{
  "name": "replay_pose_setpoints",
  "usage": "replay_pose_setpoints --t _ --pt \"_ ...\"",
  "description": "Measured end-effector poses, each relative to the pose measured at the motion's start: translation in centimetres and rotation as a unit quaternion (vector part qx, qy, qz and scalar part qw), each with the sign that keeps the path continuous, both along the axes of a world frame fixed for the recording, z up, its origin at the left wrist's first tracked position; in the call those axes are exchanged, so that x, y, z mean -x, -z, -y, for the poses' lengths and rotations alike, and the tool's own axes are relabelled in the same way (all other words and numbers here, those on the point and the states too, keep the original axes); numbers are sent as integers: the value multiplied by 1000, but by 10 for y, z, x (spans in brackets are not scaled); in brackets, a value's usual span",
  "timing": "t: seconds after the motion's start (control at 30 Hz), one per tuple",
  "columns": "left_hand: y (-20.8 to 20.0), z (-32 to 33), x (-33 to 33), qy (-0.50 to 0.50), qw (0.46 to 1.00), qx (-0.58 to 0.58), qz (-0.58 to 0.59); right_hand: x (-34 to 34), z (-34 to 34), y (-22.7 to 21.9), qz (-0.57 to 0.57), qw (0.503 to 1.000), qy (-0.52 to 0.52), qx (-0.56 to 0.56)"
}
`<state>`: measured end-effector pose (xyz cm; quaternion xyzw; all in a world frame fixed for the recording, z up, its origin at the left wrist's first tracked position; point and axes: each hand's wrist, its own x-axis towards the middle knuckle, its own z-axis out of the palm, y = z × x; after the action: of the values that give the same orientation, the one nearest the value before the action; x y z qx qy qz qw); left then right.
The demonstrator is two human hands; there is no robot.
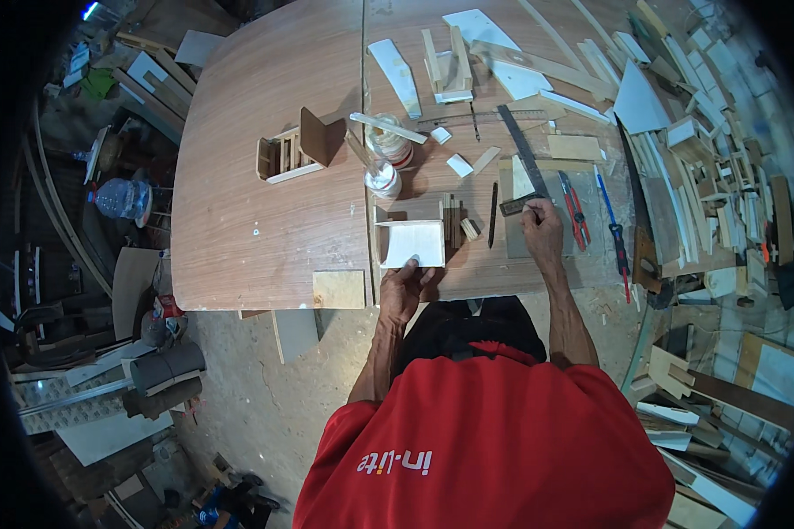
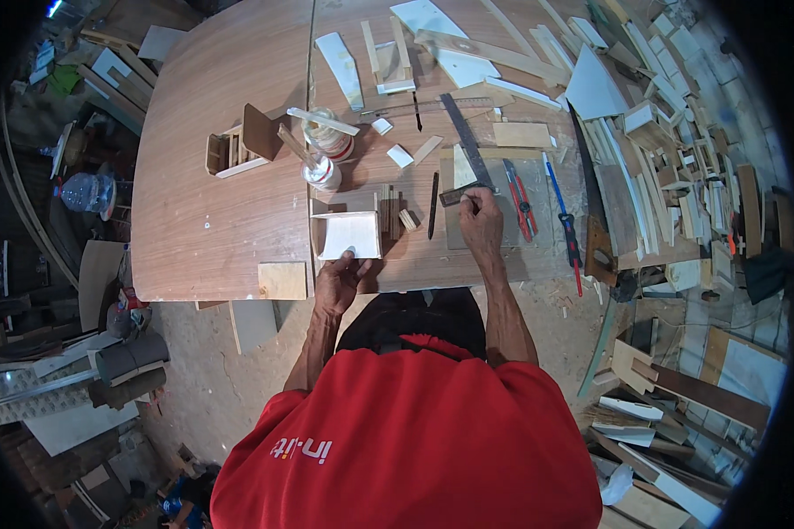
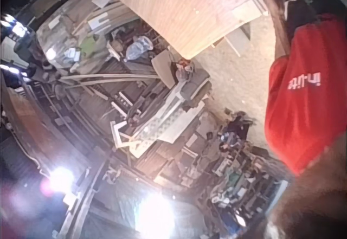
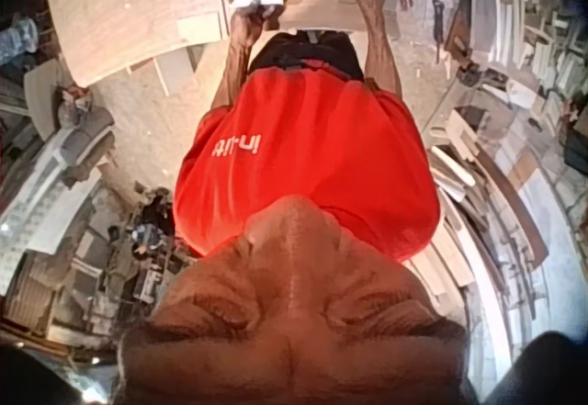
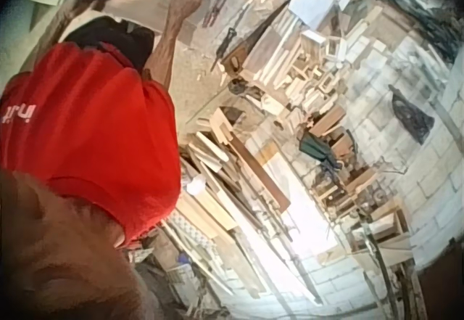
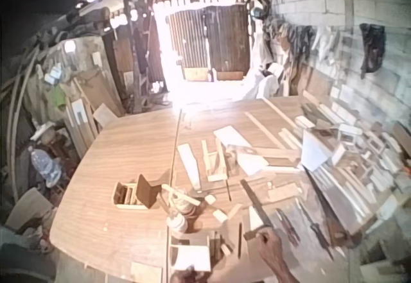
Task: Applying wood glue to small wooden pieces and assembling them together on a workbench.
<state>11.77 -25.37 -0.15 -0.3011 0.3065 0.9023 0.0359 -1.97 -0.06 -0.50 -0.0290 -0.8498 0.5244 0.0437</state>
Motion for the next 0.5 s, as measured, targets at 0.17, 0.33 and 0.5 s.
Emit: replay_pose_setpoints --t 0.17,0.33,0.5 --pt "4 2 -1 11 1000 2 -2 18 -21 -11 0 997 50 -50" --pt "7 0 0 6 1000 -1 5 32 -41 -17 18 979 35 -200" --pt "8 3 -3 -3 1000 5 8 33 -15 -33 -27 965 -50 -255"
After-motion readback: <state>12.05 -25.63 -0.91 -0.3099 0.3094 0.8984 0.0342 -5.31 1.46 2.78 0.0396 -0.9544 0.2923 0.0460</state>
